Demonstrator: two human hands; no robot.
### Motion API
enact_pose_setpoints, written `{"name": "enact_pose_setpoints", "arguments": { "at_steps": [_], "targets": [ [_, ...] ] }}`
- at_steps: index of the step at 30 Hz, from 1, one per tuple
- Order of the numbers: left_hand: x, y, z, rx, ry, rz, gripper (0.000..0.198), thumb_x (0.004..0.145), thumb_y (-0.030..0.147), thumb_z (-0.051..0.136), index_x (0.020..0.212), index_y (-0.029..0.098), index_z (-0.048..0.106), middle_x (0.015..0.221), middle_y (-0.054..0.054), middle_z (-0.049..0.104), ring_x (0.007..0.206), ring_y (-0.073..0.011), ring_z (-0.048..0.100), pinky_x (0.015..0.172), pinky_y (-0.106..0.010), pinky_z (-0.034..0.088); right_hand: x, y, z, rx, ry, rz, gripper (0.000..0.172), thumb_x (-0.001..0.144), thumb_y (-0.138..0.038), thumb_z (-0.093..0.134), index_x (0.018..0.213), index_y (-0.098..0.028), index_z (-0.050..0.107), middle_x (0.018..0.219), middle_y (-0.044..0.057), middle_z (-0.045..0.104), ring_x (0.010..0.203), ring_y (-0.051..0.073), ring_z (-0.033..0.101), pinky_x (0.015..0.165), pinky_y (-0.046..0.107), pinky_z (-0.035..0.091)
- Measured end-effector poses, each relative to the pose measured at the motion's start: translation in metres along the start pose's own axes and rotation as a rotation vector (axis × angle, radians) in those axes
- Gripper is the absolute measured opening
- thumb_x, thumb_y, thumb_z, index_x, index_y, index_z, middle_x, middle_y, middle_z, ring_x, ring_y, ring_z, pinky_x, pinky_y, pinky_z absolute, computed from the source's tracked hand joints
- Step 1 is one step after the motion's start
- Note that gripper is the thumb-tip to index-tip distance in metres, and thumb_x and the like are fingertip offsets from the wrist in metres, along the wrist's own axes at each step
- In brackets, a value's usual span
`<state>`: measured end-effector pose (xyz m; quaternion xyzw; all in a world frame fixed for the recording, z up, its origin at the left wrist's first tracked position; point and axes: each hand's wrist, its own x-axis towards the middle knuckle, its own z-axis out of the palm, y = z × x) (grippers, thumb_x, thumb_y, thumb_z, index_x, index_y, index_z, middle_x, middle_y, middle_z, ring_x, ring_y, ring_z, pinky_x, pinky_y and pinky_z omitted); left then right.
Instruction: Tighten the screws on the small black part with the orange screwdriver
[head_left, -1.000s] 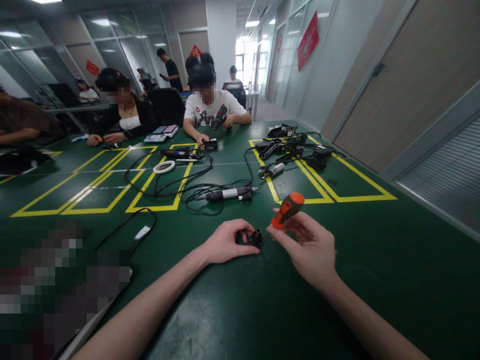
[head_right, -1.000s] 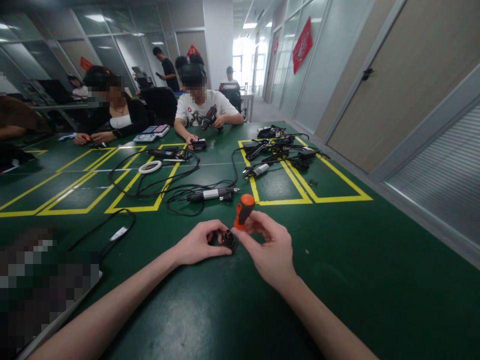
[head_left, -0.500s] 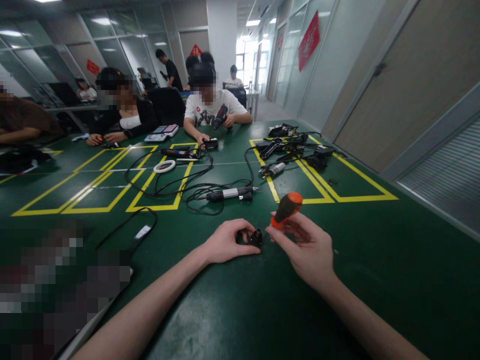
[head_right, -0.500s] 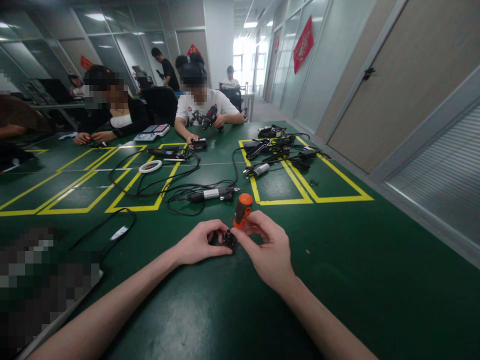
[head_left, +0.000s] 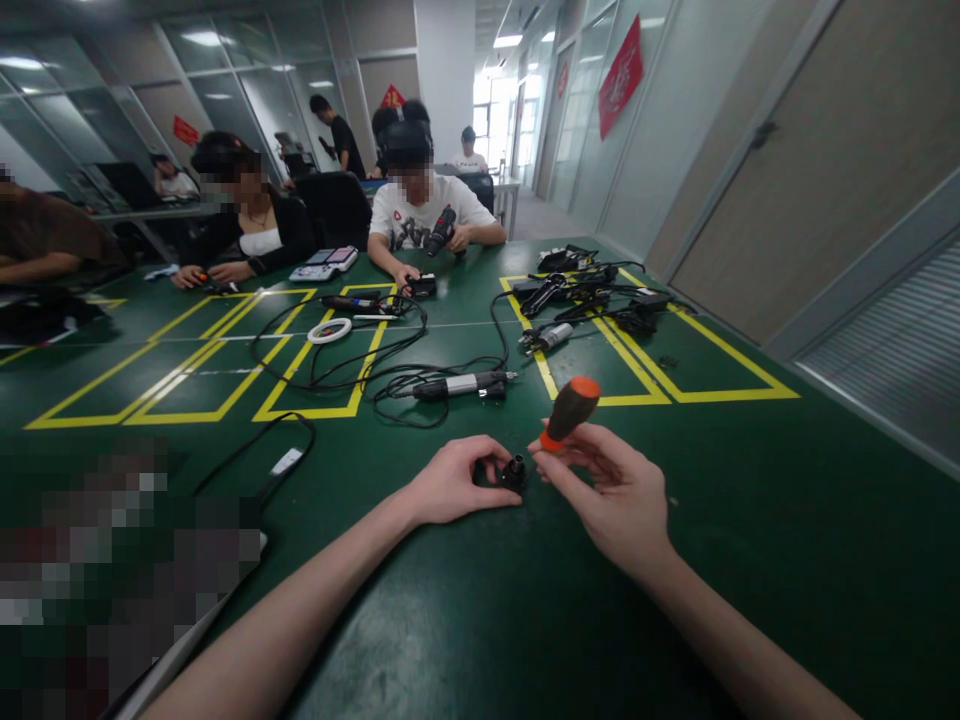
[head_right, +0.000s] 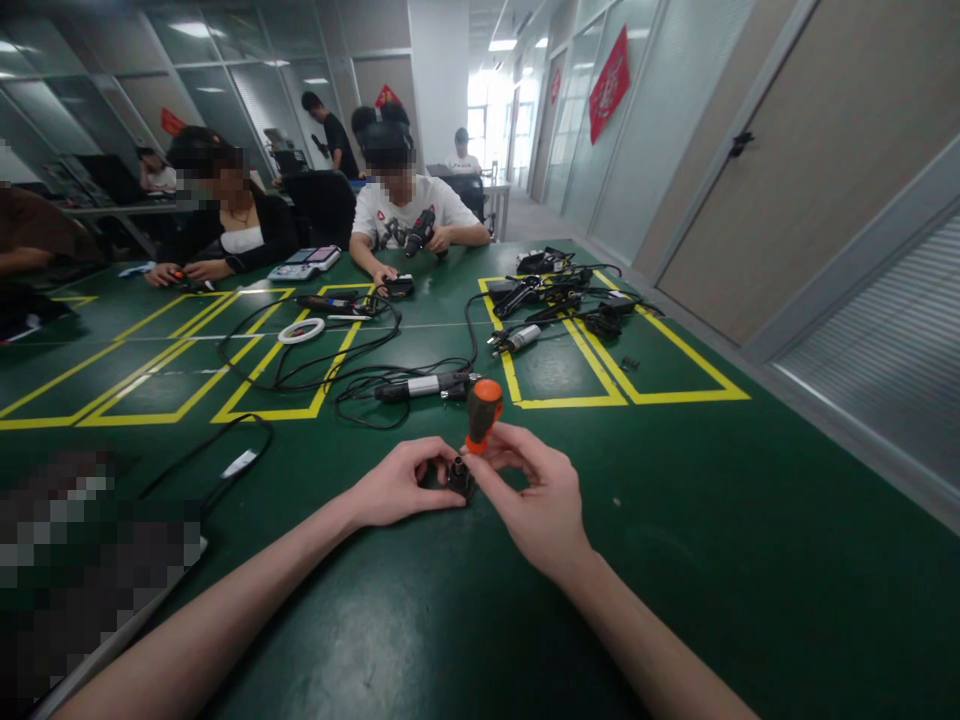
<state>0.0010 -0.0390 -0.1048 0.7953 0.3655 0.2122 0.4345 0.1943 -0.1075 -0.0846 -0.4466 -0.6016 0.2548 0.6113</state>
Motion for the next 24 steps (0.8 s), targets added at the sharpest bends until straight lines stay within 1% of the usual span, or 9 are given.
{"name": "enact_pose_setpoints", "arguments": {
  "at_steps": [4, 6, 8, 11, 12, 15, 20, 22, 24],
  "targets": [
    [0.0001, -0.0005, 0.0001, -0.020, -0.002, 0.009, 0.039, 0.074, 0.038, 0.089, 0.102, 0.016, 0.073, 0.085, 0.001, 0.066, 0.072, -0.0124, 0.056, 0.069, -0.024, 0.044, 0.0006, -0.0008, 0.0009, -0.027, 0.016, -0.021, 0.012, 0.082, -0.022, 0.078, 0.094, -0.021, 0.076, 0.085, 0.004, 0.078, 0.067, 0.019, 0.073, 0.059, 0.030, 0.067],
    [0.0001, -0.0009, 0.0002, -0.029, -0.002, 0.014, 0.039, 0.073, 0.038, 0.089, 0.101, 0.016, 0.073, 0.084, 0.001, 0.066, 0.073, -0.0125, 0.056, 0.069, -0.024, 0.044, 0.0005, -0.0012, 0.0007, -0.036, 0.016, -0.035, 0.010, 0.083, -0.021, 0.077, 0.093, -0.022, 0.077, 0.084, 0.003, 0.077, 0.067, 0.018, 0.072, 0.059, 0.030, 0.066],
    [0.0001, -0.0012, 0.0004, -0.029, -0.003, 0.018, 0.038, 0.074, 0.037, 0.089, 0.101, 0.016, 0.072, 0.084, 0.001, 0.065, 0.074, -0.0128, 0.057, 0.069, -0.024, 0.043, 0.0000, -0.0012, 0.0000, -0.035, 0.015, -0.037, 0.015, 0.084, -0.021, 0.077, 0.099, -0.022, 0.077, 0.086, 0.004, 0.078, 0.068, 0.019, 0.074, 0.062, 0.031, 0.067],
    [0.0003, -0.0014, 0.0006, -0.024, -0.005, 0.020, 0.037, 0.074, 0.036, 0.089, 0.099, 0.016, 0.072, 0.084, 0.001, 0.065, 0.075, -0.0127, 0.057, 0.069, -0.023, 0.043, -0.0012, 0.0004, -0.0013, -0.013, 0.002, -0.019, 0.028, 0.085, -0.021, 0.077, 0.113, -0.020, 0.074, 0.092, 0.006, 0.081, 0.070, 0.020, 0.077, 0.066, 0.033, 0.069],
    [0.0004, -0.0013, 0.0006, -0.020, -0.007, 0.016, 0.037, 0.074, 0.036, 0.089, 0.099, 0.015, 0.072, 0.084, 0.001, 0.065, 0.074, -0.0125, 0.057, 0.069, -0.023, 0.043, -0.0016, 0.0013, -0.0015, -0.012, -0.002, -0.012, 0.029, 0.086, -0.022, 0.076, 0.114, -0.020, 0.073, 0.092, 0.007, 0.081, 0.070, 0.020, 0.077, 0.067, 0.033, 0.069],
    [0.0005, -0.0011, 0.0004, -0.011, -0.013, 0.007, 0.038, 0.074, 0.038, 0.088, 0.100, 0.016, 0.072, 0.083, 0.001, 0.065, 0.073, -0.0123, 0.056, 0.069, -0.023, 0.043, -0.0018, 0.0036, -0.0011, -0.034, -0.001, -0.012, 0.023, 0.086, -0.022, 0.076, 0.109, -0.019, 0.075, 0.089, 0.006, 0.080, 0.071, 0.020, 0.077, 0.068, 0.033, 0.069],
    [0.0004, -0.0012, 0.0005, -0.020, -0.016, 0.012, 0.039, 0.074, 0.039, 0.088, 0.101, 0.016, 0.072, 0.084, 0.001, 0.066, 0.074, -0.0126, 0.057, 0.070, -0.024, 0.044, 0.0006, 0.0034, -0.0005, -0.043, 0.031, -0.057, 0.020, 0.085, -0.022, 0.077, 0.105, -0.021, 0.078, 0.092, 0.005, 0.078, 0.071, 0.019, 0.075, 0.063, 0.031, 0.068],
    [0.0005, -0.0015, 0.0006, -0.028, -0.013, 0.018, 0.038, 0.074, 0.039, 0.088, 0.101, 0.016, 0.072, 0.083, 0.001, 0.065, 0.073, -0.0124, 0.057, 0.070, -0.024, 0.044, 0.0017, 0.0018, -0.0013, -0.053, 0.035, -0.048, 0.018, 0.084, -0.021, 0.077, 0.102, -0.021, 0.078, 0.088, 0.004, 0.078, 0.070, 0.019, 0.075, 0.064, 0.031, 0.068],
    [0.0007, -0.0017, 0.0006, -0.030, -0.009, 0.027, 0.038, 0.074, 0.039, 0.088, 0.100, 0.016, 0.072, 0.084, 0.002, 0.065, 0.074, -0.0124, 0.057, 0.070, -0.024, 0.044, 0.0024, -0.0003, -0.0022, -0.042, 0.025, -0.010, 0.019, 0.084, -0.023, 0.077, 0.103, -0.020, 0.077, 0.085, 0.005, 0.079, 0.068, 0.019, 0.075, 0.064, 0.032, 0.068]
  ]
}}
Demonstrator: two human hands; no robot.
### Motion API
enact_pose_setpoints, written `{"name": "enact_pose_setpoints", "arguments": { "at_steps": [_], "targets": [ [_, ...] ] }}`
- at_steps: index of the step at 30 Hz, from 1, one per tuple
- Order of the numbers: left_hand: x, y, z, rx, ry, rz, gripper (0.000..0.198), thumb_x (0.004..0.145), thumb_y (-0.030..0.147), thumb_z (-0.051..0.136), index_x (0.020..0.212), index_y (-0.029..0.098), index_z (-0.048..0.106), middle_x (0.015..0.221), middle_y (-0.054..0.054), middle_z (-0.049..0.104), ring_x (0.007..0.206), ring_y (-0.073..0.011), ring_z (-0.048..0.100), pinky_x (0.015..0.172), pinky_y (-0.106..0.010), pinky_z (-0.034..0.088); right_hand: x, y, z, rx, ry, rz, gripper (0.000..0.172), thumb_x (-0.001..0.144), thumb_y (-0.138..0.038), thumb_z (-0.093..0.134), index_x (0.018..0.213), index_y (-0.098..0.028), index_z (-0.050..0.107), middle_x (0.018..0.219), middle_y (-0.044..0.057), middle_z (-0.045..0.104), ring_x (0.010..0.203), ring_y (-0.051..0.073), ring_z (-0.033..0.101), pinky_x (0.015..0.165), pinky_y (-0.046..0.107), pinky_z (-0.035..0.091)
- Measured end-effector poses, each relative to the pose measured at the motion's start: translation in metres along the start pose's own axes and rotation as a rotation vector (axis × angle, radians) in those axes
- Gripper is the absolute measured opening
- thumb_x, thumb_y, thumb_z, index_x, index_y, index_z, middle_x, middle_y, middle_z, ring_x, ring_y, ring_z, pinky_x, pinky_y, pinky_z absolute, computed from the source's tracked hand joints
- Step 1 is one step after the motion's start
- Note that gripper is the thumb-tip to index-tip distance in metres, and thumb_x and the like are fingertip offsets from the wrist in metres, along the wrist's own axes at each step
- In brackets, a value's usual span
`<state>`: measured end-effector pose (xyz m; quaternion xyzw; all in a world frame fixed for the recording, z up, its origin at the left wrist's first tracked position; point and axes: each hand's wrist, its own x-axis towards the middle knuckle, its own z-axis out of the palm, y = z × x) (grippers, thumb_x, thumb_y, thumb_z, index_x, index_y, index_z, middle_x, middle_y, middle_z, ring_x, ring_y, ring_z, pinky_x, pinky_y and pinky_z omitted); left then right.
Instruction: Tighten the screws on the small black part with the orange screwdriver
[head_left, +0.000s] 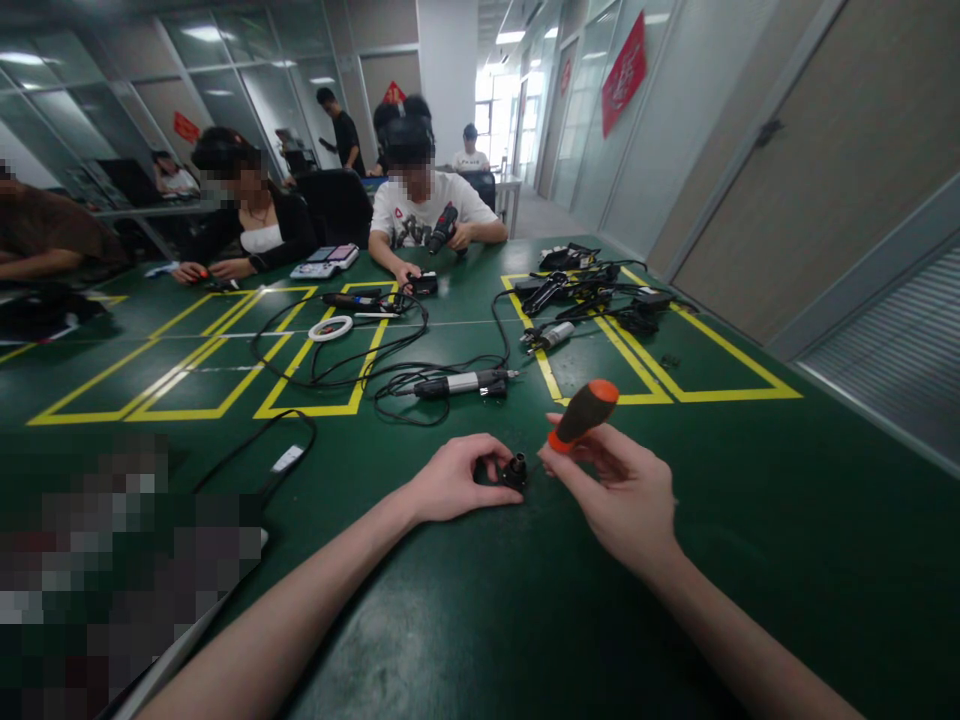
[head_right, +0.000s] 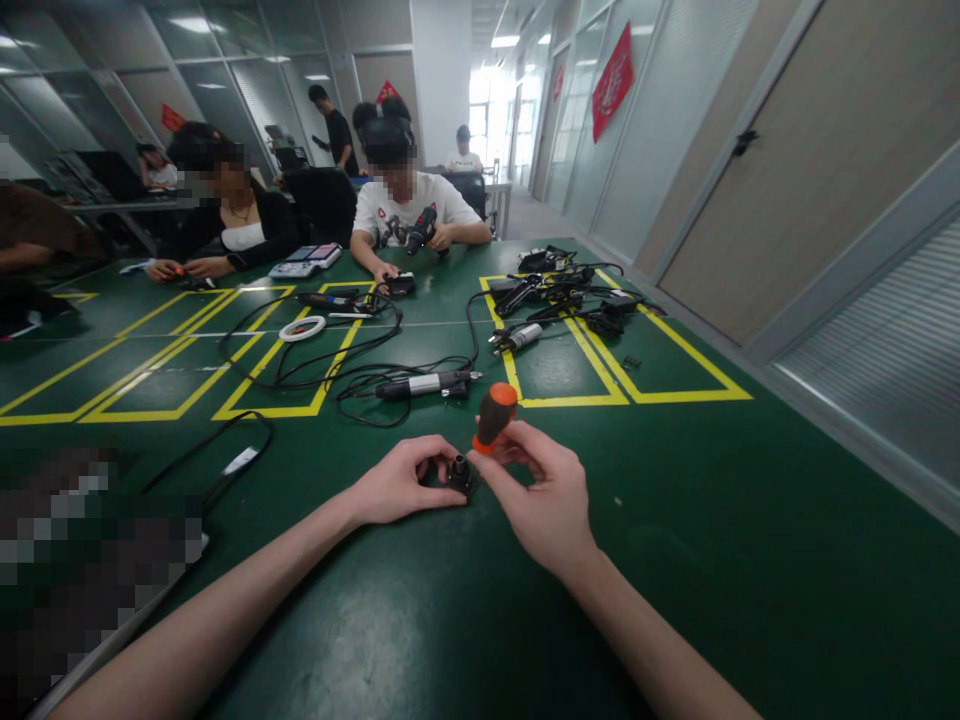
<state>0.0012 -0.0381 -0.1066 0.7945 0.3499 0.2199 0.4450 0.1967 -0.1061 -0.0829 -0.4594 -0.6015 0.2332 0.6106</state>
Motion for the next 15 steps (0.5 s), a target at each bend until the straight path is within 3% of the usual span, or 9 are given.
{"name": "enact_pose_setpoints", "arguments": {
  "at_steps": [4, 6, 11, 15],
  "targets": [
    [0.0003, -0.0004, -0.0003, 0.008, -0.003, -0.002, 0.037, 0.074, 0.039, 0.087, 0.099, 0.016, 0.073, 0.085, 0.001, 0.066, 0.073, -0.0124, 0.056, 0.070, -0.024, 0.044, -0.0006, -0.0036, 0.0001, 0.098, -0.062, 0.084, 0.030, 0.090, -0.029, 0.072, 0.118, -0.018, 0.071, 0.089, 0.007, 0.081, 0.055, 0.016, 0.071, 0.055, 0.030, 0.066],
    [0.0003, -0.0004, -0.0004, 0.007, -0.005, -0.013, 0.037, 0.074, 0.039, 0.087, 0.100, 0.016, 0.073, 0.083, 0.001, 0.066, 0.072, -0.0122, 0.055, 0.069, -0.024, 0.043, -0.0013, -0.0042, 0.0012, 0.126, -0.064, 0.099, 0.029, 0.091, -0.031, 0.072, 0.116, -0.018, 0.070, 0.090, 0.007, 0.081, 0.052, 0.014, 0.069, 0.051, 0.028, 0.064],
    [-0.0002, 0.0014, -0.0013, -0.045, -0.051, -0.047, 0.048, 0.076, 0.040, 0.084, 0.116, 0.016, 0.072, 0.078, 0.004, 0.063, 0.068, -0.0110, 0.052, 0.065, -0.023, 0.039, -0.0016, -0.0030, 0.0022, 0.153, -0.056, 0.096, 0.018, 0.094, -0.031, 0.068, 0.107, -0.018, 0.069, 0.068, 0.001, 0.074, 0.048, 0.013, 0.066, 0.046, 0.023, 0.058],
    [-0.0008, 0.0041, -0.0028, -0.088, -0.070, -0.116, 0.039, 0.076, 0.046, 0.079, 0.098, 0.014, 0.073, 0.068, 0.007, 0.053, 0.062, -0.0091, 0.043, 0.059, -0.023, 0.032, -0.0005, -0.0019, -0.0006, 0.098, -0.027, 0.015, 0.012, 0.095, -0.025, 0.063, 0.103, -0.018, 0.069, 0.065, -0.001, 0.071, 0.047, 0.011, 0.062, 0.045, 0.021, 0.054]
  ]
}}
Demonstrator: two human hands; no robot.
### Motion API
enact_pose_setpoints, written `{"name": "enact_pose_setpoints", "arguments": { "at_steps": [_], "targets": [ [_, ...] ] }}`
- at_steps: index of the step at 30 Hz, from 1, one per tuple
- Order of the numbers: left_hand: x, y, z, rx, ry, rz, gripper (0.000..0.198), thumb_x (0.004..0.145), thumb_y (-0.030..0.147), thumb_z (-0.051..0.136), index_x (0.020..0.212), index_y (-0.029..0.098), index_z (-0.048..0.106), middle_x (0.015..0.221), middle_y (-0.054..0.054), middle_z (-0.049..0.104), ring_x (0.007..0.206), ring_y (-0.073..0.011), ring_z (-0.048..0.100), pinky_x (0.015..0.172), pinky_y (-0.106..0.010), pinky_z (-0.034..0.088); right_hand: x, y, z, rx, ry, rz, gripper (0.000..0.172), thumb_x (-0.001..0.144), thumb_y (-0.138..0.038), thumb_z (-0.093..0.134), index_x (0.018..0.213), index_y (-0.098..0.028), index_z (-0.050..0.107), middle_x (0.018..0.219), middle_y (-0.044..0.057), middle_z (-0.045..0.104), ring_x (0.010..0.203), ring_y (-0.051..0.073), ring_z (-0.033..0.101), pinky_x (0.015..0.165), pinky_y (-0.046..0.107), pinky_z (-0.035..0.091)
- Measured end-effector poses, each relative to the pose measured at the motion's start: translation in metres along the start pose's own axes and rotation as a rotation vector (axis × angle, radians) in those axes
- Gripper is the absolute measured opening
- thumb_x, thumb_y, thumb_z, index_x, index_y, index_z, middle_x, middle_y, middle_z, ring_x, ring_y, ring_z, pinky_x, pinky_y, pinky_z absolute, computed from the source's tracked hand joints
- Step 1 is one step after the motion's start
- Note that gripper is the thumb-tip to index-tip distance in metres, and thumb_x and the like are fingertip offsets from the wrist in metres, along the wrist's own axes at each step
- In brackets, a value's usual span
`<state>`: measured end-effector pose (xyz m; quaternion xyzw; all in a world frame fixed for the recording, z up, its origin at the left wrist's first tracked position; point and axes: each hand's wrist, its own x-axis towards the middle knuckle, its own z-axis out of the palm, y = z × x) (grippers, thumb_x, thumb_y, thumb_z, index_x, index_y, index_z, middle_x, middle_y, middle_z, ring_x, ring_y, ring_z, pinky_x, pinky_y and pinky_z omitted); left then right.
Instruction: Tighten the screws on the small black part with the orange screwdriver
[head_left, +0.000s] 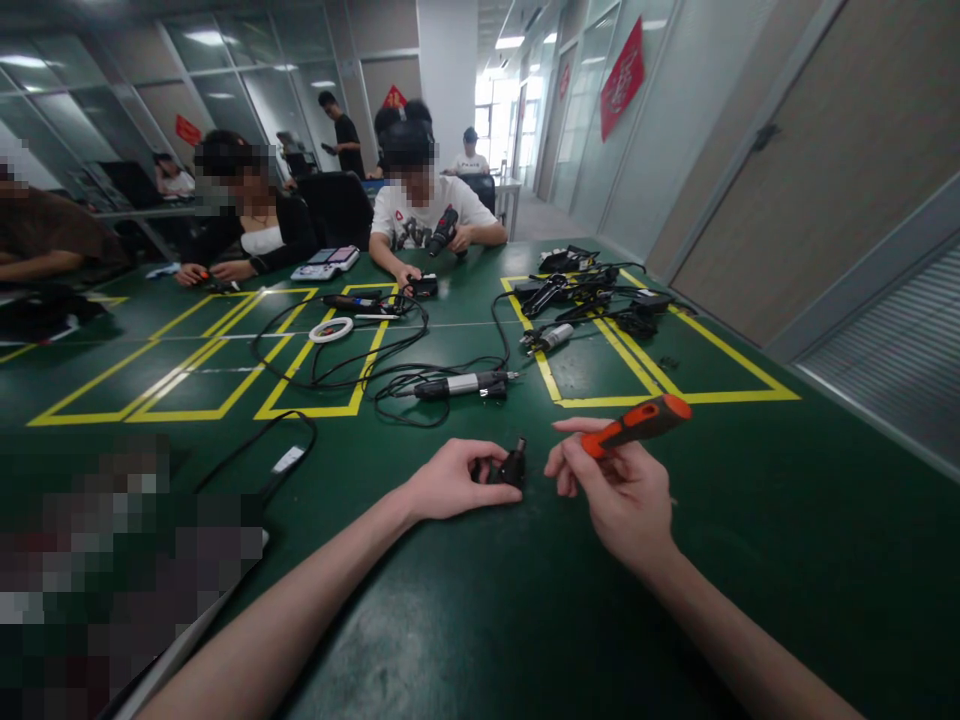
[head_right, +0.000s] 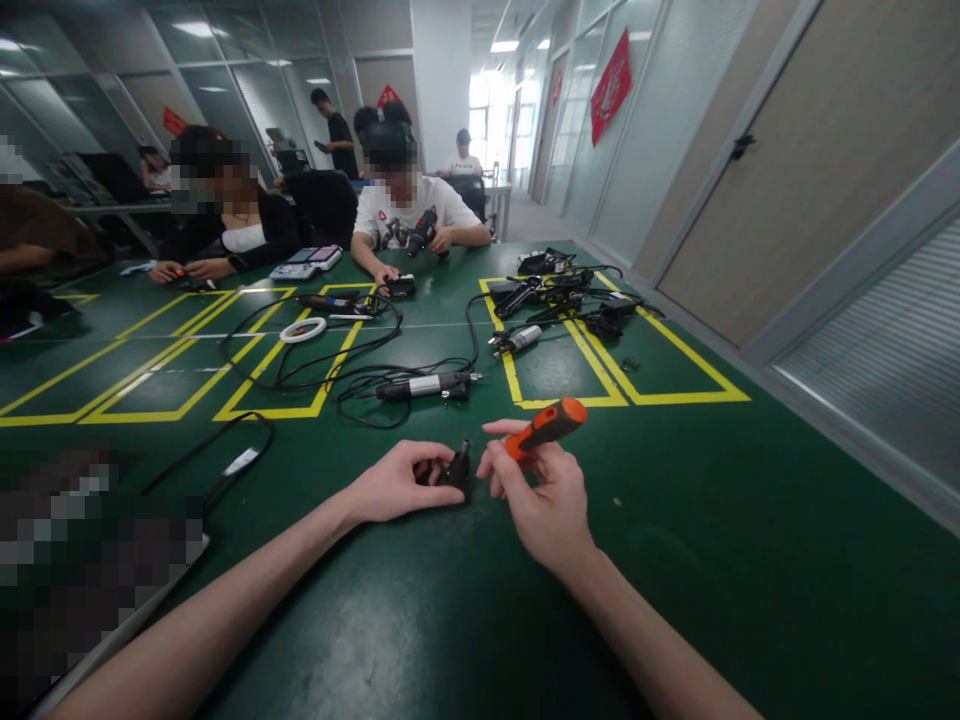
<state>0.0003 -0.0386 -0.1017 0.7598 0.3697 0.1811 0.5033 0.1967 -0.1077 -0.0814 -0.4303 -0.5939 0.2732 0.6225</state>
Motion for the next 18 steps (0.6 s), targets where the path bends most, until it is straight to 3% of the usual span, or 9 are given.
{"name": "enact_pose_setpoints", "arguments": {
  "at_steps": [9, 12, 14, 18],
  "targets": [
    [-0.001, 0.016, -0.014, 0.062, -0.094, -0.112, 0.031, 0.072, 0.043, 0.067, 0.064, 0.019, 0.050, 0.058, 0.007, 0.043, 0.057, -0.0096, 0.039, 0.054, -0.024, 0.028, 0.001, 0.007, -0.006, -0.251, -0.086, -0.135, 0.010, 0.094, -0.021, 0.061, 0.097, -0.018, 0.070, 0.061, -0.002, 0.068, 0.047, 0.012, 0.062, 0.048, 0.023, 0.051],
    [-0.003, 0.027, -0.023, 0.064, -0.196, -0.292, 0.031, 0.074, 0.048, 0.062, 0.068, 0.018, 0.057, 0.064, 0.003, 0.053, 0.060, -0.0114, 0.047, 0.055, -0.024, 0.033, -0.001, 0.008, -0.006, -0.308, -0.105, -0.175, 0.011, 0.094, -0.021, 0.060, 0.095, -0.017, 0.071, 0.063, -0.001, 0.069, 0.050, 0.013, 0.064, 0.050, 0.023, 0.052],
    [-0.005, 0.031, -0.027, -0.012, -0.223, -0.471, 0.033, 0.073, 0.051, 0.061, 0.071, 0.019, 0.056, 0.062, 0.004, 0.050, 0.054, -0.0108, 0.043, 0.050, -0.023, 0.030, -0.002, 0.008, -0.005, -0.332, -0.118, -0.200, 0.012, 0.095, -0.021, 0.060, 0.094, -0.016, 0.071, 0.064, 0.000, 0.069, 0.053, 0.014, 0.066, 0.053, 0.024, 0.053],
    [-0.008, 0.034, -0.030, -0.097, -0.279, -0.577, 0.036, 0.070, 0.054, 0.059, 0.064, 0.021, 0.046, 0.053, 0.006, 0.041, 0.045, -0.0083, 0.032, 0.044, -0.023, 0.021, -0.003, 0.008, -0.005, -0.354, -0.139, -0.236, 0.012, 0.094, -0.021, 0.061, 0.095, -0.016, 0.072, 0.066, 0.001, 0.070, 0.055, 0.015, 0.068, 0.057, 0.025, 0.054]
  ]
}}
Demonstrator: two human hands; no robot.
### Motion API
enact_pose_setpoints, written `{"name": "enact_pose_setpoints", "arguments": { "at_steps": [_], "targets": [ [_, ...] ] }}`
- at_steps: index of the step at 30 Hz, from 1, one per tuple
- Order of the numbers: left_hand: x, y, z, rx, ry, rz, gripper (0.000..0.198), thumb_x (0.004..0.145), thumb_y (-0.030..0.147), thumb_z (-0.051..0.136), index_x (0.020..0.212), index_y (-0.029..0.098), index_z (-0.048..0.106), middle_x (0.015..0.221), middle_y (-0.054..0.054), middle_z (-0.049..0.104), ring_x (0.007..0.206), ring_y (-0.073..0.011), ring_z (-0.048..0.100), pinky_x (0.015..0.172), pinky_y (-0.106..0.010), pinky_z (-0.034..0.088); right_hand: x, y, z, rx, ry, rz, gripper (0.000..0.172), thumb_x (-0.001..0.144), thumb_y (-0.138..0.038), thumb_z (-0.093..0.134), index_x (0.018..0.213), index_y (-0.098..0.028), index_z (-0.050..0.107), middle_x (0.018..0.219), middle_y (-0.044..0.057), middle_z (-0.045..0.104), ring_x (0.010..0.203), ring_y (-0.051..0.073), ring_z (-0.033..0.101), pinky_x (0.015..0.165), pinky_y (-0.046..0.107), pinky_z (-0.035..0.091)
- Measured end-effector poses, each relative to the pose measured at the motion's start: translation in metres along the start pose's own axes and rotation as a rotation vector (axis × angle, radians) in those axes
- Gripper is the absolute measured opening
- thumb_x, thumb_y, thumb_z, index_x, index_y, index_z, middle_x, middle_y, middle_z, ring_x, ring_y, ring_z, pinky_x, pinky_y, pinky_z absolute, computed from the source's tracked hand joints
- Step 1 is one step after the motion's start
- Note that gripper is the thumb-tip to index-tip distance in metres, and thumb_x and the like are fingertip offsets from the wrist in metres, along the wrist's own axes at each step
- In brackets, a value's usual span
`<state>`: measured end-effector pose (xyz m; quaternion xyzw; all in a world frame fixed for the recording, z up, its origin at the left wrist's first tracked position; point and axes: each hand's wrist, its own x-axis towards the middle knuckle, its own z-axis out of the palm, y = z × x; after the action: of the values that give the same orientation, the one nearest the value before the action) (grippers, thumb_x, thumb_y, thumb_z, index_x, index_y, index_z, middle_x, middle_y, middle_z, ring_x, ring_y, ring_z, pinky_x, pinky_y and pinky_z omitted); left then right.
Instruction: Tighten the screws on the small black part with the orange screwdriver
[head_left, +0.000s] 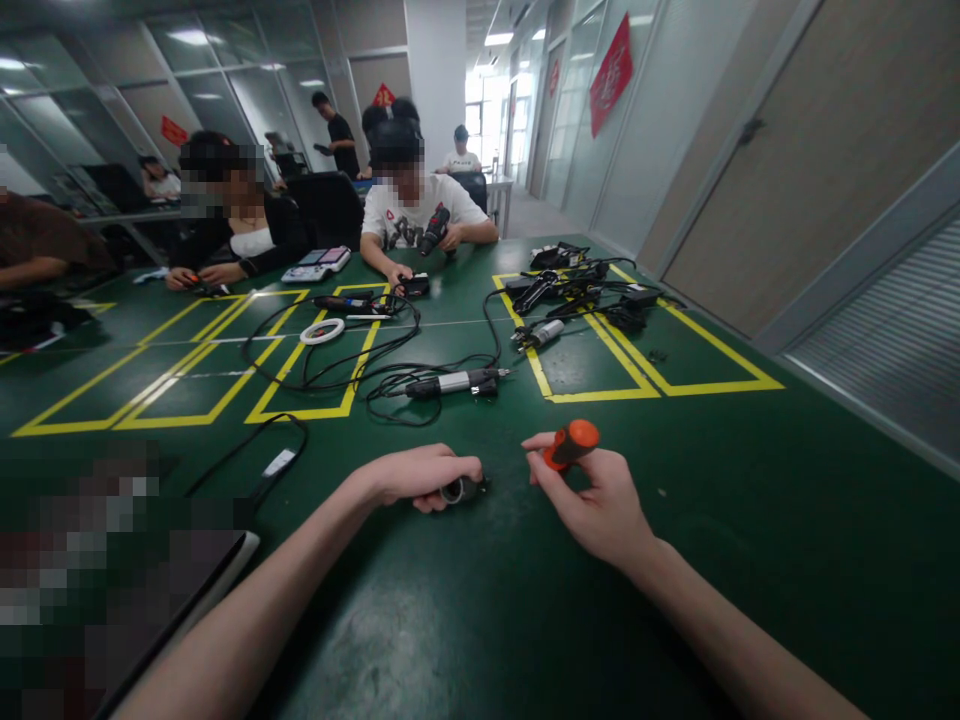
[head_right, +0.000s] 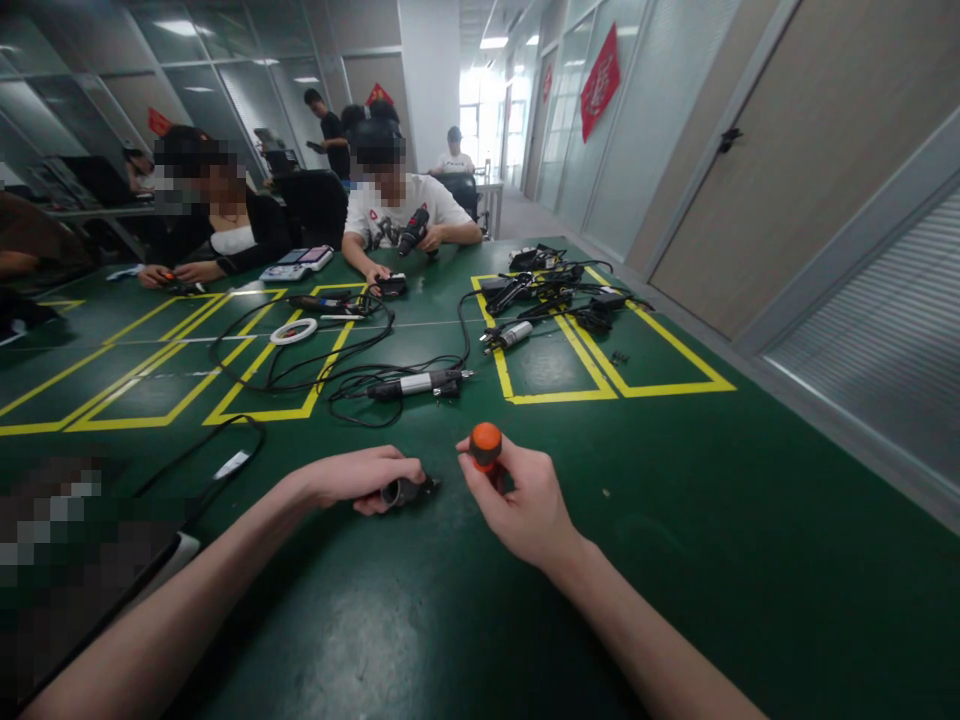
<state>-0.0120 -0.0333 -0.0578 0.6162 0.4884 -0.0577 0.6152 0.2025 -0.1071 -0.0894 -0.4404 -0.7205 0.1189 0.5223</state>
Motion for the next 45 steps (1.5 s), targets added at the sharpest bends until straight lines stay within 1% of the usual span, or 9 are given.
{"name": "enact_pose_setpoints", "arguments": {
  "at_steps": [5, 10, 14, 19, 26, 31, 36, 42, 45],
  "targets": [
    [0.003, -0.001, -0.001, -0.039, 0.025, 0.067, 0.040, 0.077, 0.057, 0.056, 0.063, 0.020, 0.047, 0.049, 0.006, 0.042, 0.043, -0.0085, 0.033, 0.044, -0.024, 0.022, 0.002, -0.003, -0.001, 0.010, 0.008, 0.021, 0.012, 0.093, -0.023, 0.062, 0.094, -0.019, 0.073, 0.064, 0.001, 0.070, 0.054, 0.017, 0.069, 0.057, 0.028, 0.056],
    [0.010, -0.002, -0.001, -0.014, 0.145, 0.357, 0.039, 0.085, 0.057, 0.061, 0.083, 0.018, 0.057, 0.069, 0.000, 0.064, 0.059, -0.0118, 0.056, 0.056, -0.023, 0.038, 0.003, -0.006, -0.002, 0.036, 0.089, 0.069, 0.011, 0.092, -0.023, 0.061, 0.091, -0.023, 0.072, 0.074, 0.003, 0.075, 0.064, 0.019, 0.072, 0.062, 0.032, 0.060],
    [0.018, -0.010, 0.001, 0.072, 0.405, 0.578, 0.036, 0.092, 0.051, 0.061, 0.103, 0.017, 0.063, 0.082, -0.001, 0.070, 0.073, -0.0148, 0.064, 0.070, -0.026, 0.047, 0.003, -0.005, -0.003, 0.032, 0.122, 0.075, 0.013, 0.094, -0.023, 0.059, 0.091, -0.023, 0.071, 0.068, 0.000, 0.070, 0.054, 0.016, 0.065, 0.056, 0.031, 0.055],
    [0.028, -0.023, 0.001, 0.462, 0.719, 0.541, 0.037, 0.094, 0.048, 0.066, 0.119, 0.021, 0.066, 0.101, -0.004, 0.076, 0.078, -0.0185, 0.067, 0.068, -0.028, 0.046, 0.002, 0.000, -0.002, 0.050, 0.144, 0.129, 0.012, 0.095, -0.025, 0.059, 0.092, -0.021, 0.070, 0.071, 0.001, 0.070, 0.057, 0.017, 0.066, 0.059, 0.032, 0.056],
    [0.032, -0.026, 0.004, 0.687, 0.696, 0.538, 0.044, 0.085, 0.061, 0.074, 0.099, 0.019, 0.068, 0.088, -0.004, 0.069, 0.079, -0.0206, 0.063, 0.069, -0.029, 0.045, 0.001, 0.002, 0.001, 0.057, 0.076, 0.228, 0.017, 0.096, -0.031, 0.058, 0.101, -0.020, 0.069, 0.072, 0.001, 0.066, 0.060, 0.017, 0.065, 0.059, 0.030, 0.054],
    [0.031, -0.028, 0.000, 0.544, 0.556, 0.632, 0.058, 0.078, 0.049, 0.082, 0.125, 0.020, 0.065, 0.106, -0.005, 0.071, 0.084, -0.0188, 0.062, 0.076, -0.030, 0.048, 0.001, 0.000, 0.002, 0.119, 0.018, 0.388, 0.027, 0.097, -0.040, 0.057, 0.113, -0.019, 0.063, 0.064, -0.005, 0.055, 0.046, 0.013, 0.051, 0.043, 0.026, 0.042],
    [0.031, -0.028, -0.003, 0.402, 0.417, 0.614, 0.026, 0.082, 0.038, 0.075, 0.097, 0.017, 0.073, 0.083, 0.000, 0.066, 0.073, -0.0141, 0.056, 0.068, -0.025, 0.043, 0.002, 0.001, 0.004, 0.167, 0.023, 0.432, 0.038, 0.092, -0.043, 0.064, 0.120, -0.018, 0.059, 0.068, -0.003, 0.060, 0.051, 0.015, 0.057, 0.046, 0.027, 0.047],
    [0.040, -0.029, 0.009, 0.377, 0.609, 0.546, 0.037, 0.084, 0.038, 0.075, 0.114, 0.017, 0.073, 0.081, 0.001, 0.067, 0.071, -0.0147, 0.055, 0.067, -0.026, 0.041, 0.003, 0.003, 0.008, 0.409, 0.149, 0.484, 0.040, 0.091, -0.049, 0.070, 0.117, -0.021, 0.058, 0.069, -0.006, 0.059, 0.050, 0.013, 0.061, 0.046, 0.025, 0.054],
    [0.041, -0.030, 0.011, 0.412, 0.604, 0.559, 0.039, 0.083, 0.038, 0.076, 0.116, 0.017, 0.073, 0.087, -0.001, 0.069, 0.074, -0.0154, 0.055, 0.068, -0.026, 0.041, 0.003, 0.004, 0.009, 0.435, 0.238, 0.433, 0.040, 0.088, -0.046, 0.075, 0.116, -0.022, 0.059, 0.079, -0.002, 0.065, 0.055, 0.014, 0.067, 0.052, 0.028, 0.061]
  ]
}}
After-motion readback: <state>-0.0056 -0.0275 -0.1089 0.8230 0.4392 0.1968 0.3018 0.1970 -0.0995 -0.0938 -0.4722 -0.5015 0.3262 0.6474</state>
